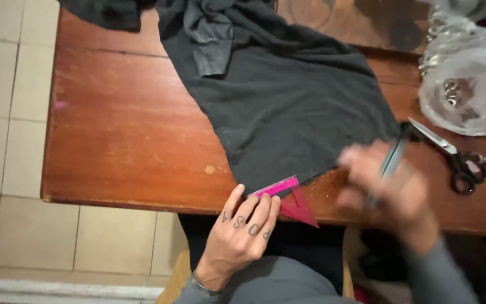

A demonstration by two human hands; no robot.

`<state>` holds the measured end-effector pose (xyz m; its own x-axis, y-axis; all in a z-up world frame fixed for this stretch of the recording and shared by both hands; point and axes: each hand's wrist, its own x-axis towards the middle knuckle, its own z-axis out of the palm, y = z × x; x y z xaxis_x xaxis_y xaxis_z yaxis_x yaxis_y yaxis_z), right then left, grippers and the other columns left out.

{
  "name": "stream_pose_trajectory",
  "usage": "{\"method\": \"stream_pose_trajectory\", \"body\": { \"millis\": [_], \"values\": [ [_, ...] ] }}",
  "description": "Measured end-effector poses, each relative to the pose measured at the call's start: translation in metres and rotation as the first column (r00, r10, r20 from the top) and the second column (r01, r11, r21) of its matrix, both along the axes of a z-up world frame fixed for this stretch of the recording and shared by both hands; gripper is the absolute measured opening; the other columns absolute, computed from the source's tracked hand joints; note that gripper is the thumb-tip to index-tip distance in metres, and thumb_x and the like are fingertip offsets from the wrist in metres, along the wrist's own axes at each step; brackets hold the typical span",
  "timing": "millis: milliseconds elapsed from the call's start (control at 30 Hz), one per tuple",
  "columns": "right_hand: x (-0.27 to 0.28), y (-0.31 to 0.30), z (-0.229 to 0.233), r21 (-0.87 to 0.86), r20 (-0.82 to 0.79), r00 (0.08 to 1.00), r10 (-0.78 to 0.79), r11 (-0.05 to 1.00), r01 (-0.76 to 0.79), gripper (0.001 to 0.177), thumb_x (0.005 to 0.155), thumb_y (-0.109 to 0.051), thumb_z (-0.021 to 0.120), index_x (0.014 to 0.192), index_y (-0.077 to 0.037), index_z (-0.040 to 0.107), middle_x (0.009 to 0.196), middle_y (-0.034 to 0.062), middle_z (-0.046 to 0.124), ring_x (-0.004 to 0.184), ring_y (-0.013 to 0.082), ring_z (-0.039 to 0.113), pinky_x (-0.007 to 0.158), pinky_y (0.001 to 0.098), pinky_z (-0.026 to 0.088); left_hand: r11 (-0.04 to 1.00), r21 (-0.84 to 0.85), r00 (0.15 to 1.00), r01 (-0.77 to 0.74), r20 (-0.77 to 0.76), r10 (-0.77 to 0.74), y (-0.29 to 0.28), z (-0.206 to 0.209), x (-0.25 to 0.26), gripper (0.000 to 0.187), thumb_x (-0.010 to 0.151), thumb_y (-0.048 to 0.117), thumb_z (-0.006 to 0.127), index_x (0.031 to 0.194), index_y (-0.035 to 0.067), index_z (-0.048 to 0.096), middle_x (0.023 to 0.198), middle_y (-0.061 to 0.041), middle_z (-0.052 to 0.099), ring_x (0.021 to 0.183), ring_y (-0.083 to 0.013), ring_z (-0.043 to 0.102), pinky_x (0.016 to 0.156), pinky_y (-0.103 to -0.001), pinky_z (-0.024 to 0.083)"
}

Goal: Marking measurements on a dark grey piece of leather with a ruler and marker, then cutting it with scissors.

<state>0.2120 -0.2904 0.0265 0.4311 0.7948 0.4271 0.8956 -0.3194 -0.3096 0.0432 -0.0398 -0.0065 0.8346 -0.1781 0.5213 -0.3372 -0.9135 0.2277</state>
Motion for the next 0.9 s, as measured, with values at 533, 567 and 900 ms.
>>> {"method": "stream_pose_trajectory", "body": {
  "millis": [533, 567, 900],
  "values": [
    [-0.09, -0.001, -0.021, 0.091, 0.087, 0.994, 0.06, 0.994, -0.068, 0.015, 0.097, 0.001, 0.06, 0.111, 0.0, 0.064, 0.119, 0.0216, 0.07, 0.112, 0.0345, 0.072, 0.099, 0.0468, 0.058, 0.989, -0.021, 0.979, 0.144, 0.151, -0.139, 0.01, 0.012, -0.011, 0.024, 0.099, 0.008, 0.065, 0.118, 0.0, 0.077, 0.117, -0.01, 0.072, 0.114, -0.0219, 0.067, 0.106, -0.042, 0.054],
    [-0.087, 0.005, -0.016, 0.022, 0.08, 0.993, 0.082, 0.996, -0.084, 0.014, 0.097, 0.001, 0.06, 0.11, -0.002, 0.065, 0.119, 0.0205, 0.071, 0.112, 0.034, 0.072, 0.099, 0.0466, 0.057, 0.997, 0.011, 0.984, 0.082, 0.158, -0.083, 0.009, 0.011, -0.012, 0.024, 0.099, 0.006, 0.064, 0.119, -0.001, 0.076, 0.119, -0.01, 0.072, 0.115, -0.0217, 0.067, 0.107, -0.04, 0.053],
    [-0.073, 0.024, -0.022, -0.053, -0.12, 0.989, 0.085, 0.994, -0.092, 0.023, 0.093, 0.004, 0.06, 0.114, -0.001, 0.068, 0.12, 0.017, 0.073, 0.117, 0.0335, 0.071, 0.105, 0.0476, 0.055, 0.996, -0.076, 0.999, -0.035, -0.044, 0.032, 0.003, -0.003, -0.016, 0.032, 0.093, 0.011, 0.061, 0.12, -0.002, 0.074, 0.118, -0.012, 0.071, 0.114, -0.0264, 0.067, 0.105, -0.046, 0.052]
  ]
}}
